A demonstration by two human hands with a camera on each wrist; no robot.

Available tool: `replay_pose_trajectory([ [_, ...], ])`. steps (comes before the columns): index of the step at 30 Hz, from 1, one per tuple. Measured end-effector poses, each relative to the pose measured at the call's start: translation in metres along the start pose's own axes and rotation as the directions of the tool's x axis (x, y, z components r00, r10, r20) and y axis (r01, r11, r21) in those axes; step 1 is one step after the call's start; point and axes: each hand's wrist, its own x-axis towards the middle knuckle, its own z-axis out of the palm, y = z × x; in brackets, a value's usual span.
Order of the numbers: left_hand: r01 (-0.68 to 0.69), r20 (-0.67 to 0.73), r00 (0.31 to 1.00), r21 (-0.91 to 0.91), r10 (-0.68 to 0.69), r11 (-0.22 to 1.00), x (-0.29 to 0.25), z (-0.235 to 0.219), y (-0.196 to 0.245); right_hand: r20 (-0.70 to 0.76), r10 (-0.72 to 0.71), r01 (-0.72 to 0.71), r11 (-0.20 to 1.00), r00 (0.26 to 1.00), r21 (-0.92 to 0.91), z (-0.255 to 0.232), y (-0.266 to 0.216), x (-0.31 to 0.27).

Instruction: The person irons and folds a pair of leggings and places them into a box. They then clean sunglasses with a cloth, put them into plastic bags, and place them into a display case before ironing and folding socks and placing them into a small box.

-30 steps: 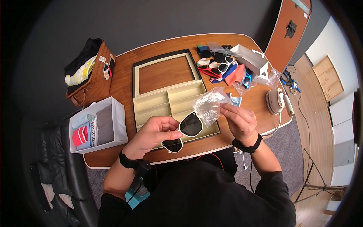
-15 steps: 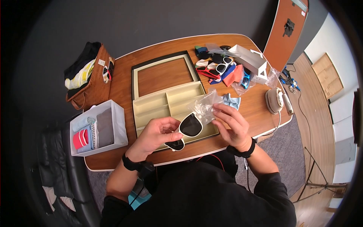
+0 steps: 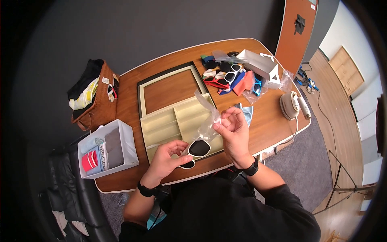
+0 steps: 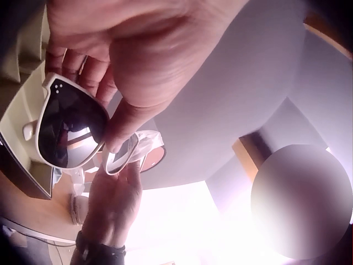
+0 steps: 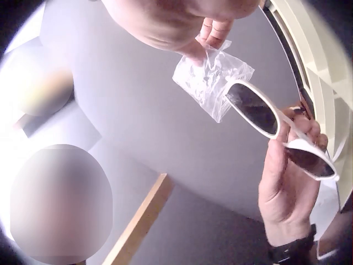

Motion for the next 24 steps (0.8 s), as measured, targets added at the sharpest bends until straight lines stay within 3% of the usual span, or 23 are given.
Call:
replay_pose_trajectory([
  [1, -0.021, -0.002, 1.0, 0.026, 0.021, 0.999, 0.0, 0.0, 0.0, 0.006, -0.004, 0.004, 1.0, 1.0, 0.001, 0.0, -0.001, 0.0],
  [3, -0.012, -0.008, 1.0, 0.023, 0.012, 1.0, 0.0, 0.002, 0.0, -0.009, 0.147, -0.142, 0.97, 0.989, 0.197, 0.001, -0.004, -0.003],
  [5, 0.003, -0.026, 1.0, 0.016, -0.003, 1.0, 0.0, 0.003, -0.002, -0.01, 0.2, -0.192, 0.952, 0.98, 0.239, 0.005, -0.008, -0.004],
  [7, 0.002, -0.03, 1.0, 0.027, -0.002, 1.0, 0.0, 0.004, -0.002, 0.092, 0.299, -0.313, 0.904, 0.95, 0.292, 0.006, -0.011, -0.003],
  [11, 0.008, -0.031, 0.999, 0.03, -0.007, 1.0, 0.003, 0.003, -0.007, 0.12, 0.314, -0.335, 0.908, 0.942, 0.251, 0.001, -0.008, -0.005],
  [13, 0.011, -0.026, 1.0, 0.04, -0.009, 0.999, 0.003, 0.003, -0.004, 0.202, 0.349, -0.392, 0.888, 0.915, 0.243, -0.007, -0.004, -0.005],
  [17, 0.023, -0.03, 0.999, 0.04, -0.022, 0.999, 0.003, 0.004, -0.002, 0.269, 0.275, -0.34, 0.909, 0.923, 0.239, -0.009, 0.0, -0.002],
  [20, 0.016, -0.033, 0.999, 0.025, -0.016, 1.0, 0.002, 0.003, -0.006, 0.267, 0.336, -0.407, 0.869, 0.903, 0.282, -0.007, 0.002, 0.0],
  [22, 0.007, -0.034, 0.999, 0.027, -0.006, 1.0, 0.001, 0.003, -0.005, 0.191, 0.488, -0.524, 0.793, 0.852, 0.311, 0.0, -0.002, -0.001],
  [24, -0.006, -0.041, 0.999, 0.037, 0.007, 0.999, 0.001, 0.004, -0.004, 0.244, 0.487, -0.543, 0.781, 0.839, 0.309, -0.015, 0.01, 0.001],
])
